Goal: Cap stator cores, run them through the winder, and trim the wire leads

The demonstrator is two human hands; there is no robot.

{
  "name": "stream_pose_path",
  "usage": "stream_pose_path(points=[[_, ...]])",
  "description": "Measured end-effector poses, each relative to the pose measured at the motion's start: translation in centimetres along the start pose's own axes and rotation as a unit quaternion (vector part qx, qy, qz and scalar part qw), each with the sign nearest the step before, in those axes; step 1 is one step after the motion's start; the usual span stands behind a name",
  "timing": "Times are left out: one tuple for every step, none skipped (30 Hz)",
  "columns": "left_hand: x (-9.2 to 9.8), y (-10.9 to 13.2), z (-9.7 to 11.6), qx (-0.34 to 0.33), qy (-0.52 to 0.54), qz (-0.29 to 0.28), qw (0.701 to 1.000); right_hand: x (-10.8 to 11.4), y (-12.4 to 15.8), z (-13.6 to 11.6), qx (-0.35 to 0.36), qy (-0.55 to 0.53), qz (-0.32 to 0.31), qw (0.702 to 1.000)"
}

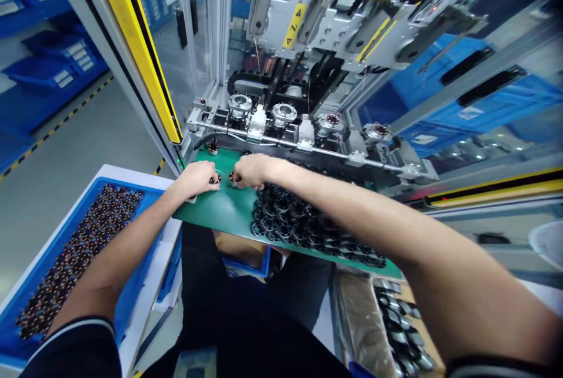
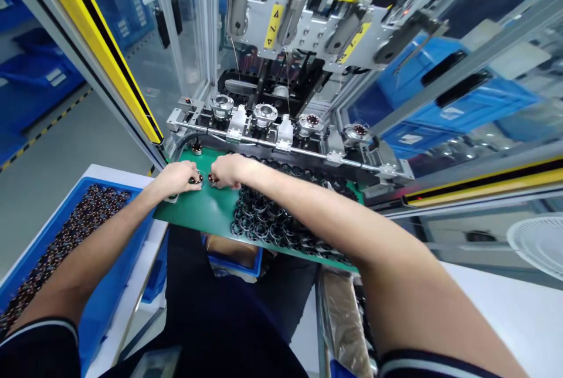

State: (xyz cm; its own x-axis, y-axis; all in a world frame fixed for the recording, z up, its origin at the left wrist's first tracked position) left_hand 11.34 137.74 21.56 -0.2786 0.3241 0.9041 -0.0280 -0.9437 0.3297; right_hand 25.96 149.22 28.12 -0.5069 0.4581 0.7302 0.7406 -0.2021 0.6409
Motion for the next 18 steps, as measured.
stream_pose_path(points=[[0.1,0.2,0.1,0.006,-0.006,0.008,1.0,-1.2,-0.7,-1.3,0.005,0.018,0.004,1.0],[0.3,0.5,0.1,0.01,-0.012,0.014,1.0,-1.9,-1.2,-2.3,0.011,0.032,0.017,0.999],[0.5,0.9,0.1,0.012,-0.016,0.018,1.0,-2.2,-1.3,-2.7,0.018,0.041,0.036,0.998],[0.7,1.5,0.1,0.014,-0.018,0.023,0.999,-1.9,-1.1,-2.8,0.025,0.045,0.059,0.997],[1.2,2.2,0.0,0.017,-0.019,0.03,0.999,-1.4,-0.5,-2.4,0.031,0.047,0.083,0.995],[1.7,2.9,0.0,0.02,-0.018,0.041,0.999,-0.4,0.5,-1.5,0.034,0.048,0.107,0.992],[2.5,3.5,0.1,0.022,-0.016,0.056,0.998,0.7,1.8,-0.1,0.03,0.05,0.132,0.99],[3.4,3.9,0.3,0.023,-0.013,0.073,0.997,2.1,3.3,1.7,0.021,0.052,0.158,0.986],[4.5,4.0,0.8,0.02,-0.008,0.091,0.996,3.6,5.0,3.9,0.001,0.056,0.182,0.982],[5.7,3.9,1.5,0.014,-0.003,0.111,0.994,5.0,6.9,6.5,-0.025,0.061,0.201,0.977],[7.0,3.3,2.6,0.001,0.003,0.133,0.991,6.5,8.8,9.5,-0.062,0.068,0.217,0.972],[8.4,2.4,4.0,-0.015,0.008,0.157,0.988,7.7,10.8,12.8,-0.126,0.08,0.222,0.964],[9.7,1.1,5.8,-0.037,0.009,0.178,0.983,8.8,12.8,16.2,-0.186,0.093,0.227,0.952],[11.0,-0.6,7.8,-0.062,0.007,0.197,0.978,9.6,14.7,19.4,-0.227,0.101,0.229,0.941],[12.1,-2.6,9.9,-0.087,0.001,0.213,0.973,10.1,16.5,22.6,-0.265,0.106,0.225,0.932],[12.9,-5.0,12.2,-0.115,-0.013,0.215,0.97,10.1,18.1,25.6,-0.304,0.105,0.221,0.921],[13.7,-7.6,14.3,-0.134,-0.022,0.221,0.966,9.9,19.6,28.3,-0.339,0.089,0.222,0.91],[14.1,-10.4,16.3,-0.145,-0.028,0.22,0.964,9.2,20.7,30.6,-0.371,0.067,0.219,0.9]])
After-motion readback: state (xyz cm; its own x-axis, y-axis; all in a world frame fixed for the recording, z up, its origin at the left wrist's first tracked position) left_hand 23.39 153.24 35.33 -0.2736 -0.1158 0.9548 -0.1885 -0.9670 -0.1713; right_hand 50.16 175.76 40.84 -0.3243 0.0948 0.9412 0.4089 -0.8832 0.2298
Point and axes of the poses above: each hand's wrist, its own y-axis away from the middle knuckle, its own x-axis out of the back of the hand, z = x × y, the point moved 4 cm from there along -y, towards the middle knuckle, and after that the axes turned 2 degrees about z, right-handed, at the moved point
